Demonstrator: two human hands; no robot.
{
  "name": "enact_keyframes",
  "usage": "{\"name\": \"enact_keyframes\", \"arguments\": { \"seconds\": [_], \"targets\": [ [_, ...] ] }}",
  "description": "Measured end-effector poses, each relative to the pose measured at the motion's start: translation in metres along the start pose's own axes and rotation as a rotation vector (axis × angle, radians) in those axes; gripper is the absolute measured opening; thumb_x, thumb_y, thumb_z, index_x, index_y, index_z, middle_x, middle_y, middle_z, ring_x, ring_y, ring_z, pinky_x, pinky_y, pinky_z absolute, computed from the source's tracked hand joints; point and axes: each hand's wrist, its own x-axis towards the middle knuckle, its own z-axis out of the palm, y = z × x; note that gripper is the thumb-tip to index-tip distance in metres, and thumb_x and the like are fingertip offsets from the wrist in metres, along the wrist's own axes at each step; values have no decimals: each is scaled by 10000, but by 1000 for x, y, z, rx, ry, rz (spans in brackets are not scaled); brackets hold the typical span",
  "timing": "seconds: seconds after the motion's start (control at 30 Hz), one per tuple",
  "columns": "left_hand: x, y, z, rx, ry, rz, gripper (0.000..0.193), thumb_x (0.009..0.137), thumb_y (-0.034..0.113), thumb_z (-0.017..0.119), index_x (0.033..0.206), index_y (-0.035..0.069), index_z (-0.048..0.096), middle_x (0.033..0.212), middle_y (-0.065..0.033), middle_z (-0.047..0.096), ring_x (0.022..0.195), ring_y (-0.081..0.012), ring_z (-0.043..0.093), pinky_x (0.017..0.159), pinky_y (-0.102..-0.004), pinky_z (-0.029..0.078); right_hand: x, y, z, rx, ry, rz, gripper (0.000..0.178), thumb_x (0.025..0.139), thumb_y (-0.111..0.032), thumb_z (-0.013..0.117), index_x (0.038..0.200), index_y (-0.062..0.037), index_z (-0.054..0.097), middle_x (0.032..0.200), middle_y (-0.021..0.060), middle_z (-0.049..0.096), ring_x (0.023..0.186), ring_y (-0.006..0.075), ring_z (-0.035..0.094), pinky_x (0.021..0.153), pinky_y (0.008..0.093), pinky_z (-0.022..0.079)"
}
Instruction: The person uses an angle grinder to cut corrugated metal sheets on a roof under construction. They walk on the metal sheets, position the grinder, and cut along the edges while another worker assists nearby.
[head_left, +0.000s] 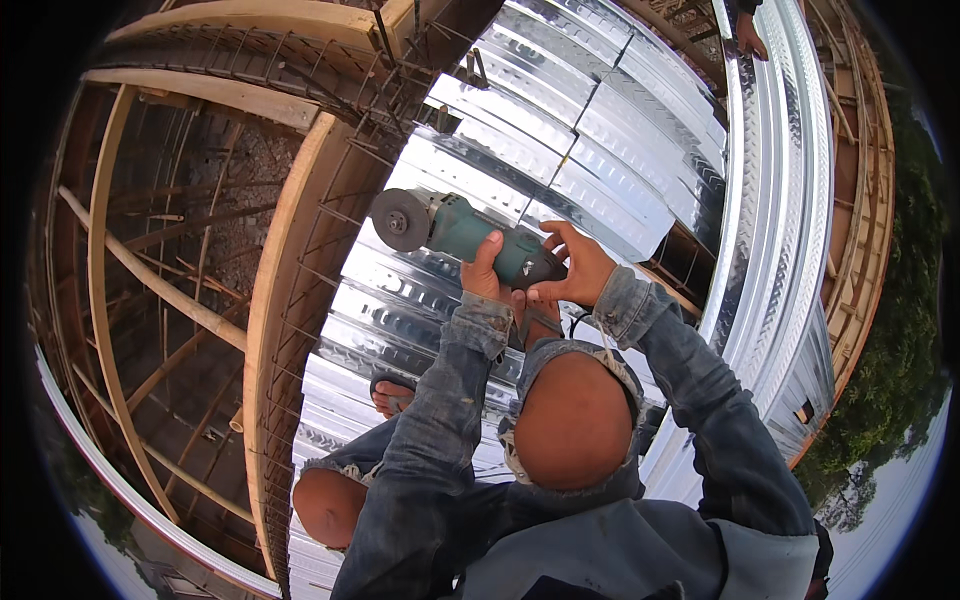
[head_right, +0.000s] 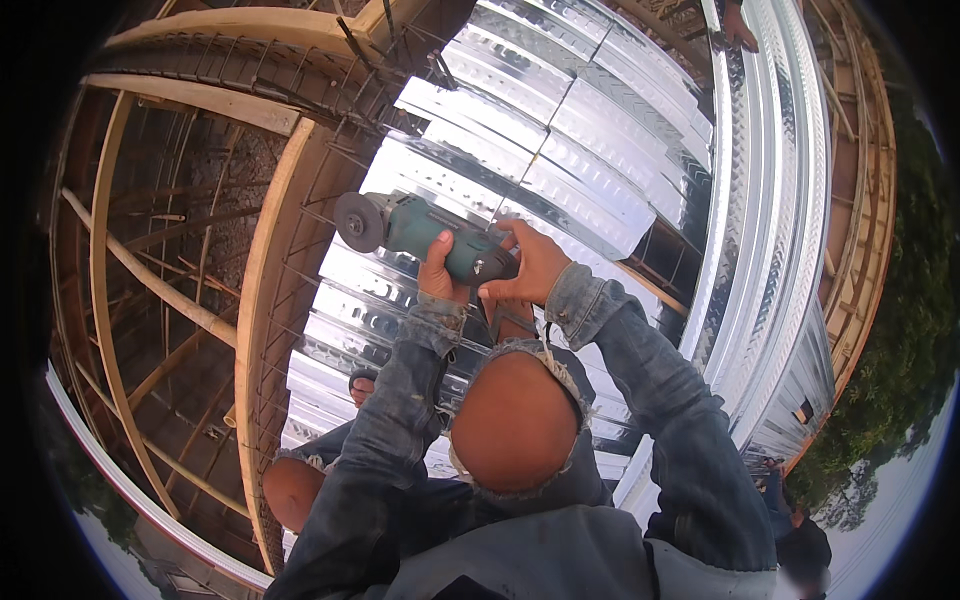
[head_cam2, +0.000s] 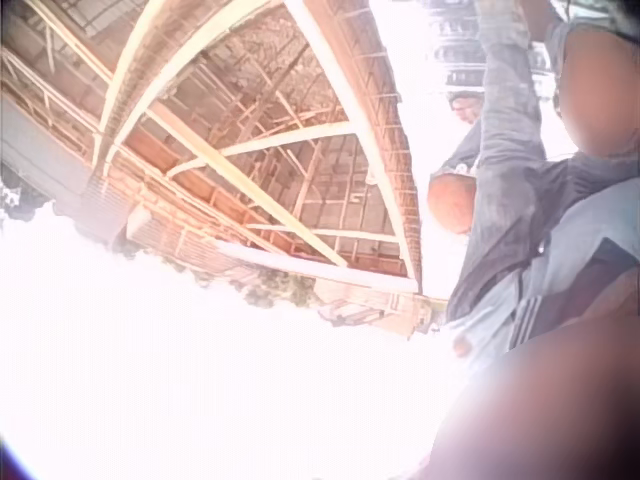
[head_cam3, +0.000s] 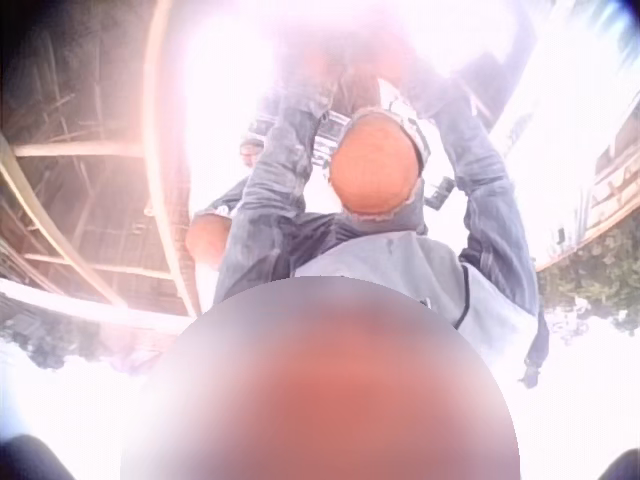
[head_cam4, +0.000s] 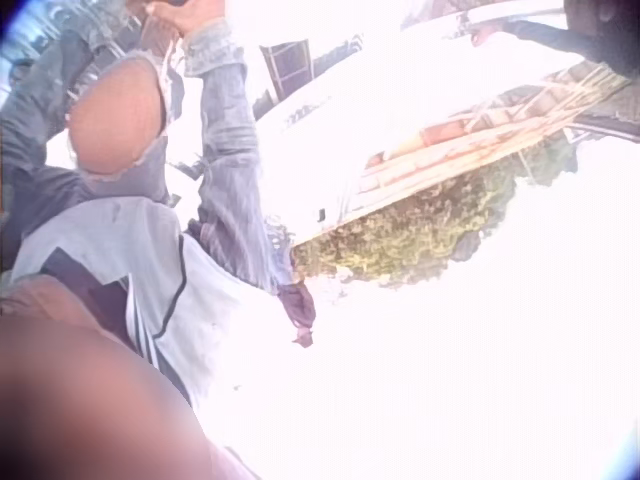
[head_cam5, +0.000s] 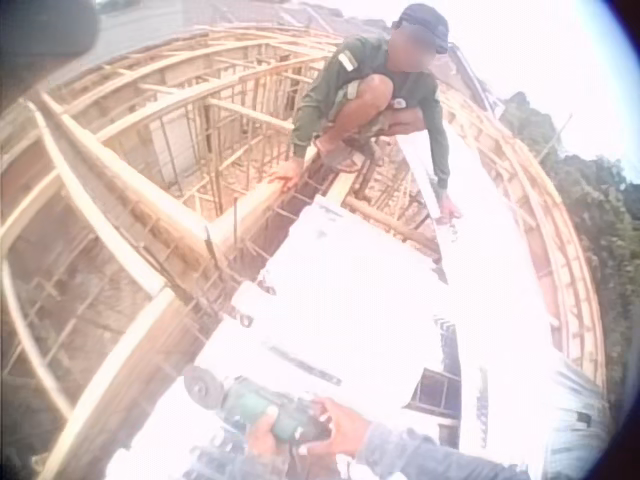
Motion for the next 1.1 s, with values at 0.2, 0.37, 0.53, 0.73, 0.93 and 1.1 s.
{"name": "enact_keyframes", "arguments": {
  "seconds": [0.2,0.37,0.53,0.73,0.93,1.1],
  "targets": [
    [20,-2,-27,326,-131,227,304,722,103,735,966,30,568,898,-65,609,776,-172,611,670,-329,529,-2,48,37,270,-179,-14,663,684,-160,791,1237,-30,449,902,25,594,808,110,560,720,281,467],
    [12,13,19,400,-464,250,414,691,105,770,1029,32,542,903,-65,619,780,-159,610,693,-319,526,-19,38,42,650,22,10,485,698,-111,769,1104,-31,515,920,82,616,796,136,605,709,297,504],
    [33,55,56,1008,-840,304,612,680,380,768,1116,1,565,992,-168,622,986,-244,588,885,-370,456,-19,28,-3,343,78,-72,447,672,-79,766,1043,-29,521,779,48,602,718,134,610,619,298,510],
    [74,287,-32,2044,153,460,579,742,444,669,1141,32,595,1117,-156,619,1047,-293,588,941,-352,437,13,30,-79,-445,619,-72,749,589,-132,774,1260,-48,452,988,122,657,876,239,648,791,320,507],
    [22,416,-200,1506,968,429,502,750,396,683,1106,47,628,1122,-140,621,1047,-275,585,965,-385,423,42,50,-118,-716,482,12,869,576,-204,765,1351,-237,374,1035,174,640,936,334,628,840,385,500],
    [11,388,-275,1442,654,53,498,752,379,693,1101,29,630,1113,-142,623,954,-250,615,925,-376,451,73,37,-115,-804,478,-29,879,596,-211,749,1371,-279,340,1042,169,638,936,352,622,842,394,499]
  ]
}}
